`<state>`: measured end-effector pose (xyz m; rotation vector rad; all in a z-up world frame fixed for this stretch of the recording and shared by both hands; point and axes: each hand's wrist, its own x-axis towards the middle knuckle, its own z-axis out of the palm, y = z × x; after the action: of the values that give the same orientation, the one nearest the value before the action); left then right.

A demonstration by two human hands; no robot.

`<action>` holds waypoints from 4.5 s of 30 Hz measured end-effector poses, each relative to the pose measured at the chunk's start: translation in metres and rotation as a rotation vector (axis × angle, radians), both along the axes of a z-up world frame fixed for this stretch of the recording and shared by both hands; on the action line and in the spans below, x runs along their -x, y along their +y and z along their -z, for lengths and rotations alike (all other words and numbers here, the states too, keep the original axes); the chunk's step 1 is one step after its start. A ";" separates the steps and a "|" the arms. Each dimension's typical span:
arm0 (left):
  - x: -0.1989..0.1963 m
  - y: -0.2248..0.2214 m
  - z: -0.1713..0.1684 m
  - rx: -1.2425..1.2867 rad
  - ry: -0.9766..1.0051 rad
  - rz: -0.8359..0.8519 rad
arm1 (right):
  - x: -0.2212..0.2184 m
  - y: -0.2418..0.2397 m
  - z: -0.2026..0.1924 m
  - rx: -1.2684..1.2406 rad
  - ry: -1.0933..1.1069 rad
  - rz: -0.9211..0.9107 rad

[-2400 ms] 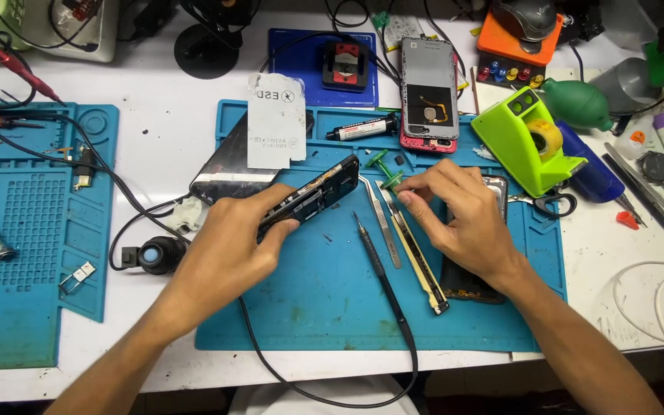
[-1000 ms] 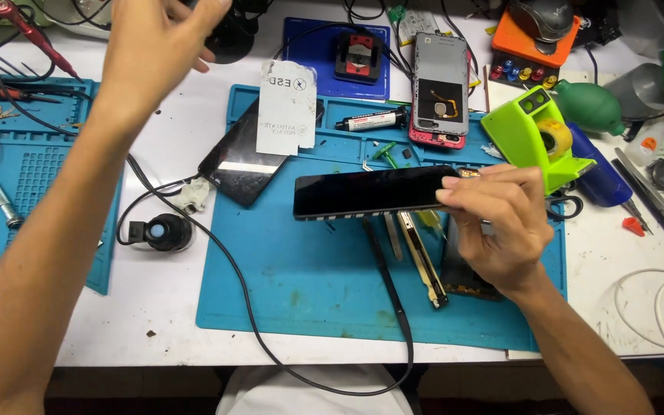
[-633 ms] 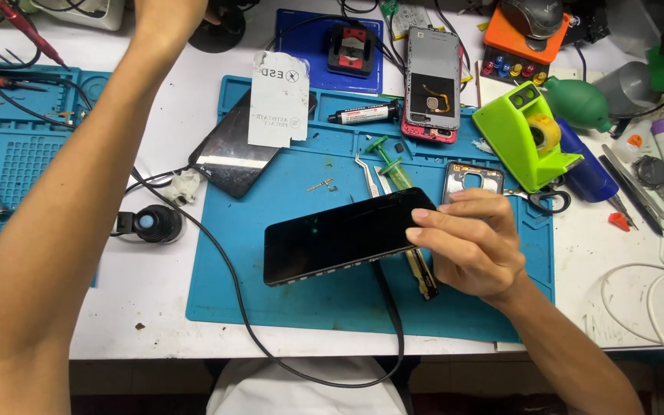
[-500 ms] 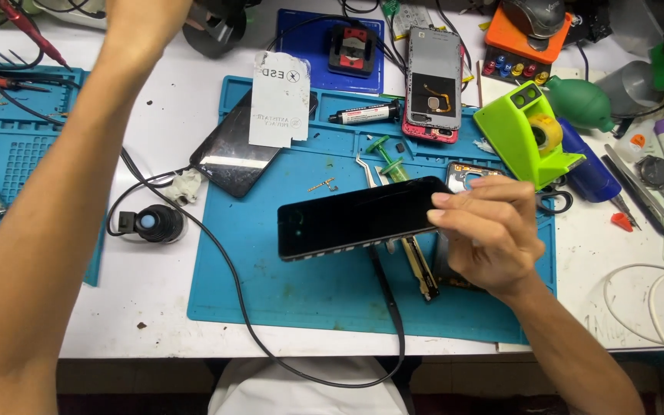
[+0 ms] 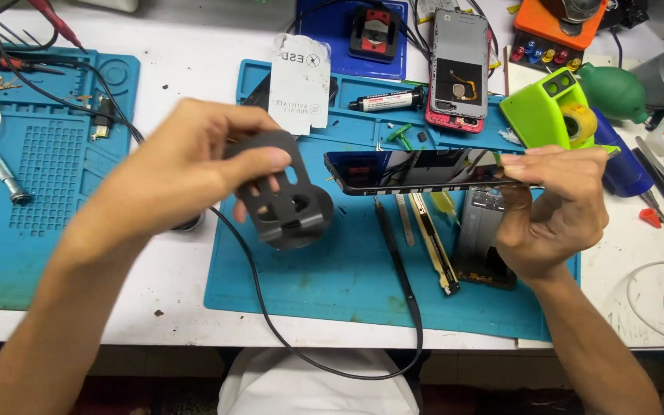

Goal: Soldering small components onto a circuit board or LED strip using a soldering iron and tweezers on a repair bench.

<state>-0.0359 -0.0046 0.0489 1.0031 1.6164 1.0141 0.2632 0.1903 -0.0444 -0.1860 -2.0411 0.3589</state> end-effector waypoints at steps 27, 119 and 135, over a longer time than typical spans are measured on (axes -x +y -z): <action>-0.035 0.002 0.082 -0.495 0.494 0.168 | -0.005 0.008 0.005 0.197 -0.141 -0.212; 0.004 0.006 0.056 -0.328 0.436 0.157 | 0.074 -0.075 -0.017 0.419 -0.536 -0.495; 0.004 0.017 0.059 0.107 -0.024 0.053 | 0.063 -0.087 -0.021 0.387 -0.427 -0.458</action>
<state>-0.0394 0.0121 -0.0098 0.9531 1.5992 0.8916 0.2002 0.1038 -0.0238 -0.0246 -2.4105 1.0797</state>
